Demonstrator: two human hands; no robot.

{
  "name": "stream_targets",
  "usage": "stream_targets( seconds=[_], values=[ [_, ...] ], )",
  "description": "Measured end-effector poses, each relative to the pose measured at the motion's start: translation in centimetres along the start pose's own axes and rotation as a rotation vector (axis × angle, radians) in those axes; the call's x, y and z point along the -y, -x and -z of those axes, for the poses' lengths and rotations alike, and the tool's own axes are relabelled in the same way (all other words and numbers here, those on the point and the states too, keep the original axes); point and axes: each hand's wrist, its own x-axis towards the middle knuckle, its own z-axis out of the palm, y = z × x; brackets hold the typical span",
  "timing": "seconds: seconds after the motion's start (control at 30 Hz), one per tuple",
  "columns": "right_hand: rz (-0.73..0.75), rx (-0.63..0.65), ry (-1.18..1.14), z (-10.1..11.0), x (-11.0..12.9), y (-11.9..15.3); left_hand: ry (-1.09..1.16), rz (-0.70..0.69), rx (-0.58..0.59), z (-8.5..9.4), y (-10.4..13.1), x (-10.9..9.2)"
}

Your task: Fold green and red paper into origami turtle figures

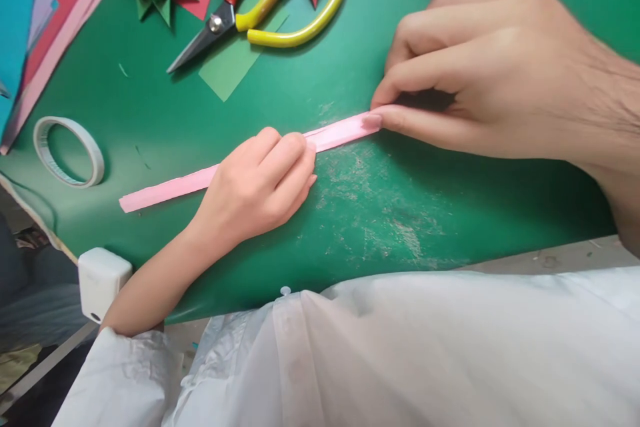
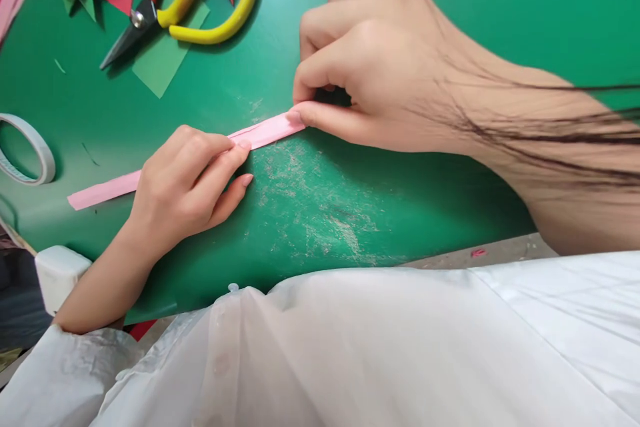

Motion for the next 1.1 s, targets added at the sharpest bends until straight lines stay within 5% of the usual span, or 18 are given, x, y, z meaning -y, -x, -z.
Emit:
stream_targets(
  seconds=[0.27, 0.47, 0.73, 0.93, 1.1],
  values=[
    [-0.008, 0.015, -0.060, 0.0, 0.2, 0.1, 0.126, 0.208, -0.012, -0.7, -1.4, -0.3],
    [-0.061, -0.022, -0.067, -0.2, 0.7, 0.5, 0.178, 0.280, 0.070, 0.4, -3.1, -0.5],
    [-0.094, -0.070, -0.124, -0.6, 1.4, 0.6, 0.334, 0.314, 0.097, 1.0, -4.8, -0.3],
    [-0.062, -0.095, -0.131, -0.5, 1.2, 0.7, 0.551, 0.373, -0.001, 0.7, -4.8, 0.7],
    [-0.130, -0.147, -0.126, -0.5, 1.5, 0.7, 0.587, 0.345, 0.070, 1.1, -4.8, 1.2]
  ],
)
